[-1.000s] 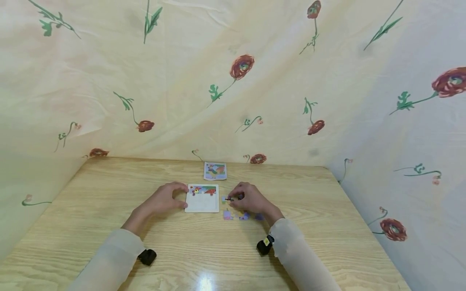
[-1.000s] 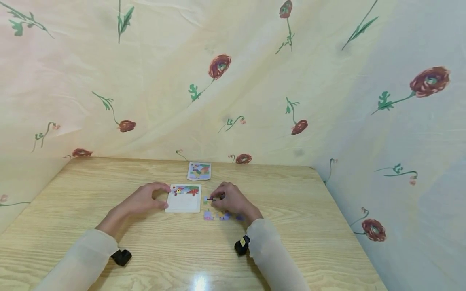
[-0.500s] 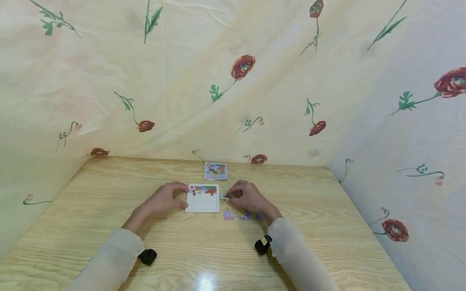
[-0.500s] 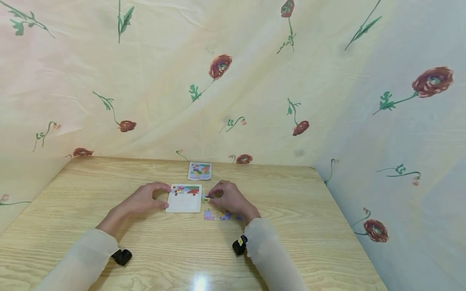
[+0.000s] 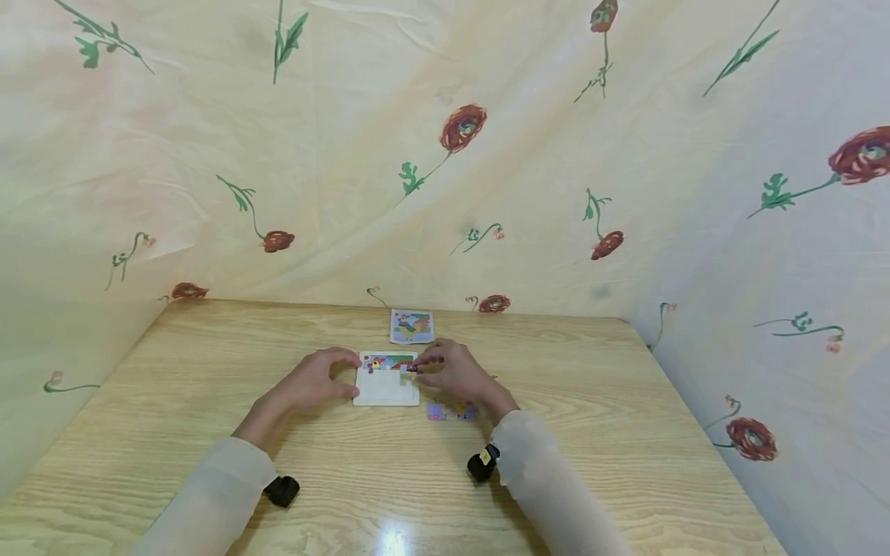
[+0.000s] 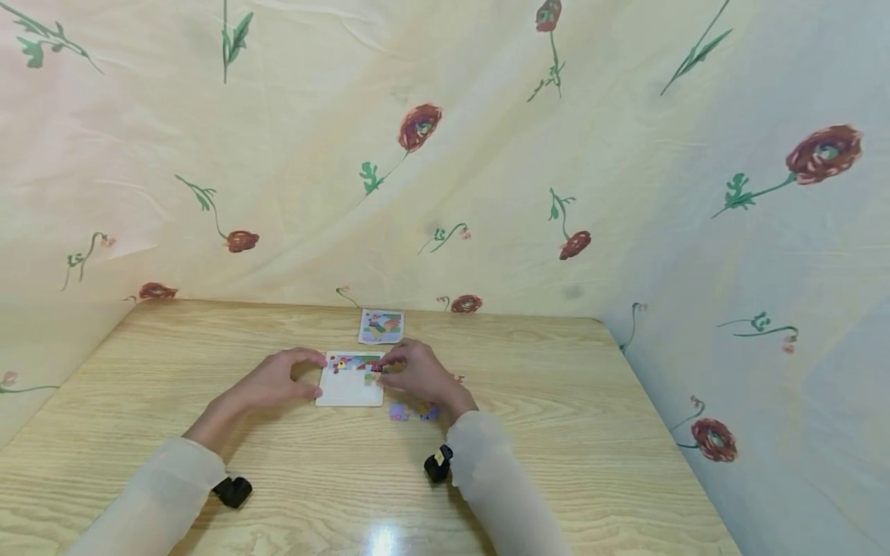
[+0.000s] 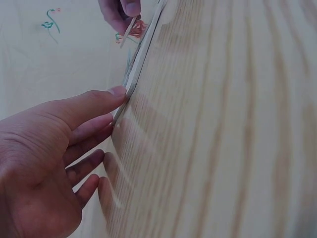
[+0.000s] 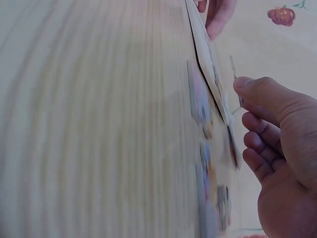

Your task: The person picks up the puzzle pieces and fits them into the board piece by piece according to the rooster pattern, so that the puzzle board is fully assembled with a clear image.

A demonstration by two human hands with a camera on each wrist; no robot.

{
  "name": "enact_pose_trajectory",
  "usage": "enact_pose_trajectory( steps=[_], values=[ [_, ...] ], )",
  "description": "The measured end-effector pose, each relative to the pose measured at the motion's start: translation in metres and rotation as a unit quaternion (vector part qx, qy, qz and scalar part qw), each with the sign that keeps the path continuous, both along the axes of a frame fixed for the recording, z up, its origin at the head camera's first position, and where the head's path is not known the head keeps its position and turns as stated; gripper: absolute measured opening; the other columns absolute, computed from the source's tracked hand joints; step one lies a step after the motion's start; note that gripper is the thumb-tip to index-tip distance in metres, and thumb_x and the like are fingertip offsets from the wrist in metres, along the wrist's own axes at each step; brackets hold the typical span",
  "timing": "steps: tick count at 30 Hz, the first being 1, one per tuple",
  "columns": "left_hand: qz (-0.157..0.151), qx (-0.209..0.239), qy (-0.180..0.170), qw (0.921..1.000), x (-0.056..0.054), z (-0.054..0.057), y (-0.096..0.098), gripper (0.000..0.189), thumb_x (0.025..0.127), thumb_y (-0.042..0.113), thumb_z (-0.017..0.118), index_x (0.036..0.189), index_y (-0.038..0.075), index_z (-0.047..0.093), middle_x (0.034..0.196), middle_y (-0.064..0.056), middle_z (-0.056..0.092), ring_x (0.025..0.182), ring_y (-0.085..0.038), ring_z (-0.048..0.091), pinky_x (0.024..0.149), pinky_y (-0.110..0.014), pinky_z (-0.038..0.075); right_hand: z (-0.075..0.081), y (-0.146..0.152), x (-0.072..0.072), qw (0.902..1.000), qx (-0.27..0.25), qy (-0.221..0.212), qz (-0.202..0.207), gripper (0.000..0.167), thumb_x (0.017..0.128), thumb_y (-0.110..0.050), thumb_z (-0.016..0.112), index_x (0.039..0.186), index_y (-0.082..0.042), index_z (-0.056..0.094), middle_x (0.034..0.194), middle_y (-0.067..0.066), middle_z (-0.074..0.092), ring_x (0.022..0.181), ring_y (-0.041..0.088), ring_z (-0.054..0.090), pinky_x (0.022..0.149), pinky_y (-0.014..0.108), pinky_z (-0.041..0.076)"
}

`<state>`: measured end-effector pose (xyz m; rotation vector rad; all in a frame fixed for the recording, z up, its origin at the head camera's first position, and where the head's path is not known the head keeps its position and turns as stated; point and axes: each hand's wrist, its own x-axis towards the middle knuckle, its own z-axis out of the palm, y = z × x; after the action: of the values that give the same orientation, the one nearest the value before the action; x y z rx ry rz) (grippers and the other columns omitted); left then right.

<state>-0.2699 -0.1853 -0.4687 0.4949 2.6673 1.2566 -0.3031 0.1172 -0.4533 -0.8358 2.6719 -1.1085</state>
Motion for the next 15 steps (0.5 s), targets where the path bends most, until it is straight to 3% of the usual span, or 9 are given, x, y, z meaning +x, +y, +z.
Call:
enact_pose_trajectory(
  steps=[4, 10, 15],
  values=[
    [0.001, -0.002, -0.002, 1.0000, 0.000, 0.000, 0.000, 0.043, 0.088, 0.023, 0.082, 0.127, 0.011, 0.068, 0.148, -0.016, 0.058, 0.147, -0.044, 0.042, 0.119, -0.064, 0.036, -0.001, -0.009, 0.000, 0.9999, -0.005, -0.008, 0.010, 0.015, 0.092, -0.019, 0.079, 0.107, -0.016, 0.081, 0.113, 0.000, 0.068, 0.103, 0.017, 0.062, 0.084, 0.031, 0.055],
    [-0.001, -0.004, 0.002, 1.0000, -0.001, -0.001, 0.000, 0.042, 0.087, 0.022, 0.083, 0.126, 0.011, 0.068, 0.148, -0.016, 0.059, 0.146, -0.044, 0.043, 0.119, -0.064, 0.035, -0.004, -0.024, -0.002, 0.9997, -0.010, -0.020, 0.009, 0.011, 0.093, -0.020, 0.078, 0.103, -0.019, 0.081, 0.113, -0.004, 0.067, 0.105, 0.013, 0.060, 0.089, 0.031, 0.055],
    [0.000, -0.006, 0.004, 1.0000, -0.001, -0.001, -0.001, 0.042, 0.088, 0.023, 0.082, 0.126, 0.012, 0.069, 0.147, -0.016, 0.059, 0.146, -0.044, 0.044, 0.118, -0.063, 0.036, -0.005, -0.037, -0.003, 0.9997, -0.013, -0.014, 0.015, 0.014, 0.092, -0.018, 0.079, 0.104, -0.013, 0.081, 0.110, 0.001, 0.067, 0.098, 0.012, 0.062, 0.081, 0.024, 0.055]
  ],
)
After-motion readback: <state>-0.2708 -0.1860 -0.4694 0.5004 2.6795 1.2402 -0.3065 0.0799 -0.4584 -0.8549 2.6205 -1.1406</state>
